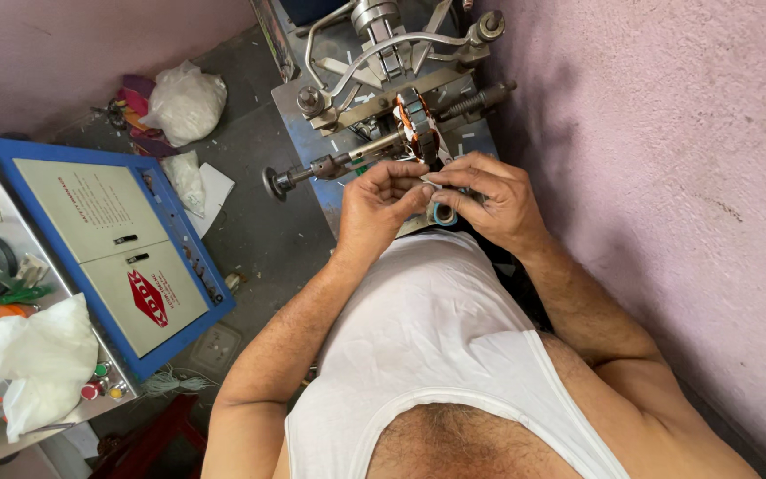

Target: The person repairs a fan motor by inserting paper insulation into the slots of a stator, cutting excess wire and paper with scissors, and using a screwdriver to seat the components into the motor assembly.

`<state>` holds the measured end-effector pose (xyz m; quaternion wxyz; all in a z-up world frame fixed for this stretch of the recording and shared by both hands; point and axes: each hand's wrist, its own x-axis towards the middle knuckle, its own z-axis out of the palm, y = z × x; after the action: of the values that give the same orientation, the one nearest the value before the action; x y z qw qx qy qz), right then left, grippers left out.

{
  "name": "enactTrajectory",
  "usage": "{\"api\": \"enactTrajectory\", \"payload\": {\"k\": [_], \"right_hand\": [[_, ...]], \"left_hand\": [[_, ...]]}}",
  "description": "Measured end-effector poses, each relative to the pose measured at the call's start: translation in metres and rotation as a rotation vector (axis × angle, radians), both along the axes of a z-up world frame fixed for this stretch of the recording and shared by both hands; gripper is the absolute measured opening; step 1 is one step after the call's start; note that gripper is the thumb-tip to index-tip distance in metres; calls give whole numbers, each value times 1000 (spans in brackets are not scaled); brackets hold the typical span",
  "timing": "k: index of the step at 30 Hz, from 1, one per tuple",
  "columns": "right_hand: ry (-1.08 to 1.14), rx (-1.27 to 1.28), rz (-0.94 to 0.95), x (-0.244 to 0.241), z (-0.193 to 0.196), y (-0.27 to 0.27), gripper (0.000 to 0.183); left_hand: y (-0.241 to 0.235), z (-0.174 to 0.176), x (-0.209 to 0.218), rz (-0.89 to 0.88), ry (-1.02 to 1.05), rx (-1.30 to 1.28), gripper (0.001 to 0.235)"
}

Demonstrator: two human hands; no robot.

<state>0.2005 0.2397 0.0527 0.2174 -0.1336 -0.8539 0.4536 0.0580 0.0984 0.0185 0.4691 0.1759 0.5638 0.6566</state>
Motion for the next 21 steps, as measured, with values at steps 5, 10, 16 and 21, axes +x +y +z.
{"api": "enactTrajectory", "payload": {"k": [5,10,16,21], "right_hand": [[43,-49,74,-1,-5,17,24],[27,-116,11,-2,-11,22,22],[88,-145,1,-6,-16,26,17],[153,-86,-50,-16,-28,33,16]], "left_hand": [[4,-3,2,77,-174,11,23],[8,1,5,56,-48,47,24],[14,22,2,17,418,-74,18],[22,38,-14,-10,830,-146,28]]}}
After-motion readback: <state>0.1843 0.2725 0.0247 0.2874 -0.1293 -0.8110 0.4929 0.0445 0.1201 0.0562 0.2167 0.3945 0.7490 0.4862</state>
